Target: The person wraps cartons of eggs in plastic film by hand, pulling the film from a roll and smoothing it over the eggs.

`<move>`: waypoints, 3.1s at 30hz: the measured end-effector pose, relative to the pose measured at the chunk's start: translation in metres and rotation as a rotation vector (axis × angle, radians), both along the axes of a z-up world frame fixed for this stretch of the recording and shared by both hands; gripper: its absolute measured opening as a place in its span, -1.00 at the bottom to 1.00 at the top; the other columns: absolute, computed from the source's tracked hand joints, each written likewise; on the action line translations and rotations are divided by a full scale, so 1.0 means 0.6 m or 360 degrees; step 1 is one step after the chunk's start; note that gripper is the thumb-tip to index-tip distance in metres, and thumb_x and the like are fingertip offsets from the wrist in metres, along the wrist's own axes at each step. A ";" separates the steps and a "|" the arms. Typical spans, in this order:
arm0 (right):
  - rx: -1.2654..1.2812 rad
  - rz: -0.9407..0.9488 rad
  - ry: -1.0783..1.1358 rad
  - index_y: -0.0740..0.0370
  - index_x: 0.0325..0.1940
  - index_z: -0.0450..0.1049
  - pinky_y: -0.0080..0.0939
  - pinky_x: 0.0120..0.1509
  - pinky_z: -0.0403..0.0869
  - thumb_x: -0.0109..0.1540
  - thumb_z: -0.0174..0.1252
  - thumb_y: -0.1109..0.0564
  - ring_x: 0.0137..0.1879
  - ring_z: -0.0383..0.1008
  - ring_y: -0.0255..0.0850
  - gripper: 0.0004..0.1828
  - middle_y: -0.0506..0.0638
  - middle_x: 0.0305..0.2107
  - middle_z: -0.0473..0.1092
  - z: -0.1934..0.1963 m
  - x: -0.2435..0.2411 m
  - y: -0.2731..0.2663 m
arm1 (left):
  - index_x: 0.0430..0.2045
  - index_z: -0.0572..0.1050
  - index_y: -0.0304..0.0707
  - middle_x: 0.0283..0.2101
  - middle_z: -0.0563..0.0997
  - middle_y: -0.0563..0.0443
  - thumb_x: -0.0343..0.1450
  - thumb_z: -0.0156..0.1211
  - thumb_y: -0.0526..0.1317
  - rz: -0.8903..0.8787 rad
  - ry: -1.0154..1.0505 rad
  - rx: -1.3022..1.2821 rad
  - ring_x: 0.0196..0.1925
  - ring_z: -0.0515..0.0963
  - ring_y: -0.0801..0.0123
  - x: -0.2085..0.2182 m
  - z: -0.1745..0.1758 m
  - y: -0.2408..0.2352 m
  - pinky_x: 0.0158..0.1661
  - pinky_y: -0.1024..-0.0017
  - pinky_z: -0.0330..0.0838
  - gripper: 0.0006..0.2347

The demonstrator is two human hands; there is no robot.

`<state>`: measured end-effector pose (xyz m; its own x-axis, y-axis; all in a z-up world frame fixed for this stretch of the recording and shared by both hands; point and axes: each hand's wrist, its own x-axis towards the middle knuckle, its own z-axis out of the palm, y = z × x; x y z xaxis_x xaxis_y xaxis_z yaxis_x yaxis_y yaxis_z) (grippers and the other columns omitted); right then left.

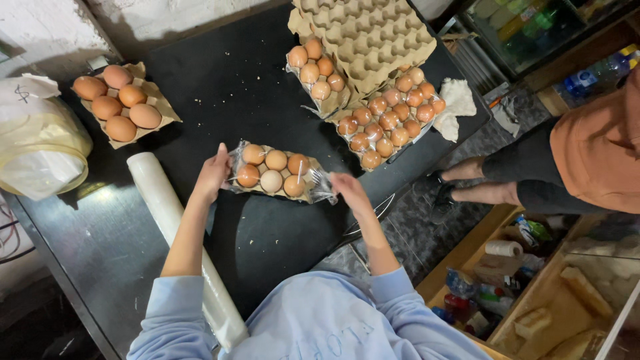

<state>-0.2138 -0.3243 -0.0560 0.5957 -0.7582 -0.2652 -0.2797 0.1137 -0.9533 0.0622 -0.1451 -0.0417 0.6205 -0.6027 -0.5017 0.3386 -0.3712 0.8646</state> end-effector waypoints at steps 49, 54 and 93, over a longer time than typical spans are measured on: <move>-0.1827 0.0015 0.0439 0.06 -0.20 0.42 -0.08 -0.12 0.21 0.20 -0.01 0.15 -0.23 0.23 0.03 -0.86 -0.02 -0.44 0.15 -0.027 0.070 0.045 | -0.34 0.28 -0.09 -0.34 0.25 0.08 0.43 -0.11 0.04 -0.0258 -0.2191 0.0573 -0.23 0.41 0.19 -0.022 -0.034 -0.026 -0.28 0.33 0.35 -0.77; -0.0984 0.0405 0.0683 -0.06 -0.08 0.49 -0.05 -0.07 0.38 0.14 0.10 0.06 -0.18 0.44 -0.03 -0.74 0.00 -0.46 0.40 -0.010 0.055 0.011 | -0.52 0.22 -0.08 -0.44 0.26 0.12 0.36 -0.01 0.03 -0.0154 -0.2283 0.0611 -0.29 0.42 0.28 -0.022 -0.039 -0.031 -0.29 0.39 0.26 -0.76; 0.0565 -0.0395 -0.0296 0.36 0.17 0.14 -0.19 0.08 0.37 0.13 0.24 -0.22 0.06 0.31 -0.13 -0.22 0.10 -0.10 0.19 0.071 0.137 0.092 | -0.45 0.32 -0.06 -0.65 0.48 -0.07 0.50 -0.20 0.03 -0.0043 -0.1634 0.0612 -0.45 0.59 -0.01 -0.041 -0.039 -0.030 -0.33 0.17 0.42 -0.75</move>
<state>-0.1314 -0.2692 -0.0134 0.4697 -0.7655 -0.4397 -0.0313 0.4833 -0.8749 0.0378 -0.1631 -0.0653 0.8392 -0.5365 0.0889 -0.4890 -0.6731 0.5549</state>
